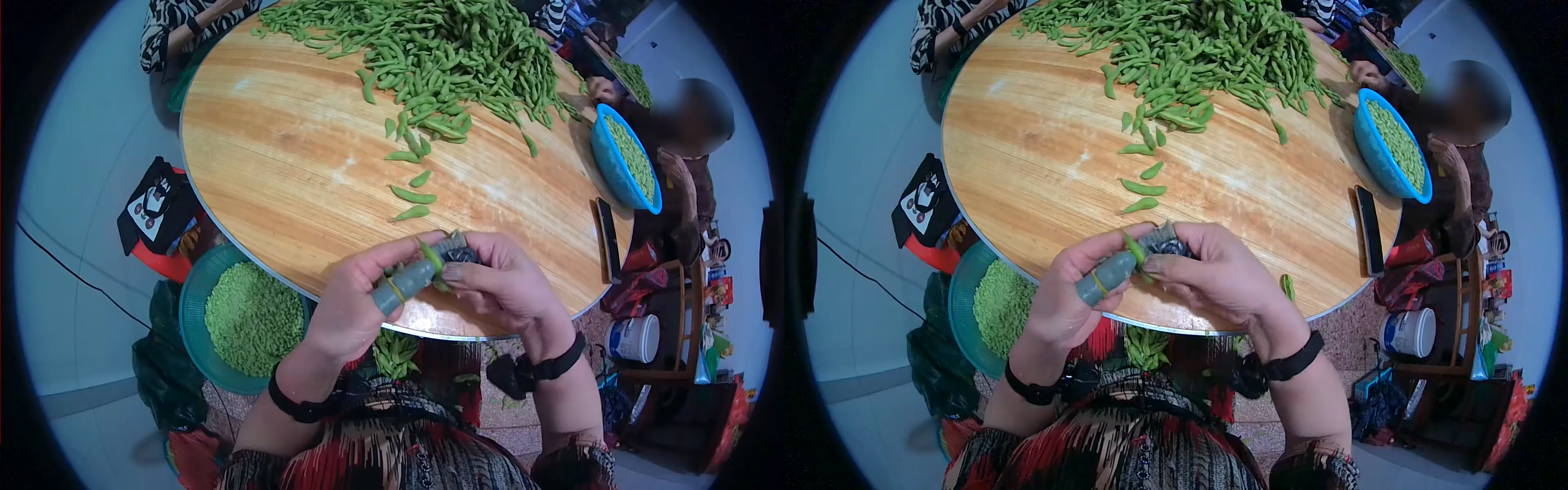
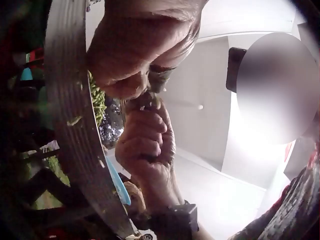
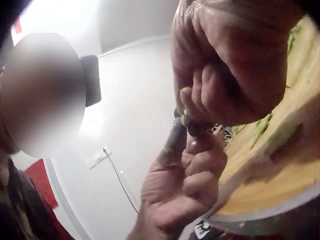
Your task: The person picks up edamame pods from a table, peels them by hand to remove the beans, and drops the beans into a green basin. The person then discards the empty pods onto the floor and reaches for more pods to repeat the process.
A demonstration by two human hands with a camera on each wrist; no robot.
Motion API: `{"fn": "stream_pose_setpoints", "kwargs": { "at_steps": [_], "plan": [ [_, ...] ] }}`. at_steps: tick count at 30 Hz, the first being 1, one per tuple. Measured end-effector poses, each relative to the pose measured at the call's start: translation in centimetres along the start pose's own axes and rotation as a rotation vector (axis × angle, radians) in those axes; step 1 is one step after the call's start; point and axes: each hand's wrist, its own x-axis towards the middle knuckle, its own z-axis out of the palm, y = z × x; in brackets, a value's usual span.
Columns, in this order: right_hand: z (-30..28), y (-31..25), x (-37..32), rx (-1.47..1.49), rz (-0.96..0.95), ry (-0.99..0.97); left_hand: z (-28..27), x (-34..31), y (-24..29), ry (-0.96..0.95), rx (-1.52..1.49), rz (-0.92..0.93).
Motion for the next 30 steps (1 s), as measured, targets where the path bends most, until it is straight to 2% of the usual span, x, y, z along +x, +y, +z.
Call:
{"fn": "stream_pose_setpoints", "kwargs": {
  "at_steps": [1, 3, 4, 5, 8, 12, 15, 17, 21, 23, 24, 26, 30],
  "plan": [
    [-0.1, 0.4, -0.3, 0.001, -0.003, 0.004, 0.2, 0.0, 0.1, -0.092, -0.025, -0.072],
    [-0.5, 1.3, -0.9, 0.310, 0.124, -0.048, -0.2, 0.3, -0.8, -0.090, -0.047, -0.028],
    [0.0, 1.2, -1.3, 0.171, 0.093, -0.077, -0.5, 0.5, -1.3, -0.103, -0.100, 0.014],
    [0.4, 1.3, -1.7, 0.172, 0.094, -0.079, -0.7, 0.5, -1.5, -0.115, -0.152, 0.055],
    [1.6, 1.1, -2.4, -0.017, -0.013, -0.028, -0.4, 0.3, -1.2, -0.081, -0.142, 0.055],
    [1.0, 2.2, -2.5, 0.078, -0.037, -0.085, -0.2, 0.1, -1.0, -0.105, -0.084, 0.102],
    [0.9, 2.0, -2.7, 0.170, 0.005, -0.092, -0.1, 0.1, -0.9, -0.038, -0.036, 0.061],
    [0.9, 2.0, -2.8, 0.161, -0.020, -0.095, 0.5, 0.2, -1.0, -0.007, 0.153, 0.279],
    [0.7, 2.5, -2.7, 0.196, -0.021, -0.085, 0.4, 0.5, -1.3, -0.001, 0.304, 0.394],
    [0.9, 2.7, -2.7, 0.049, -0.034, 0.008, 0.2, 0.6, -1.7, -0.059, 0.361, 0.470],
    [1.0, 2.7, -2.7, 0.052, -0.032, 0.009, 0.0, 0.5, -1.6, -0.059, 0.362, 0.466],
    [1.5, 2.5, -2.8, 0.260, 0.036, -0.015, -0.6, 0.1, -1.2, -0.202, -0.219, 0.026],
    [2.1, 2.8, -2.4, 0.392, 0.105, 0.016, -0.7, 0.4, -1.6, -0.321, -0.333, 0.006]
  ]
}}
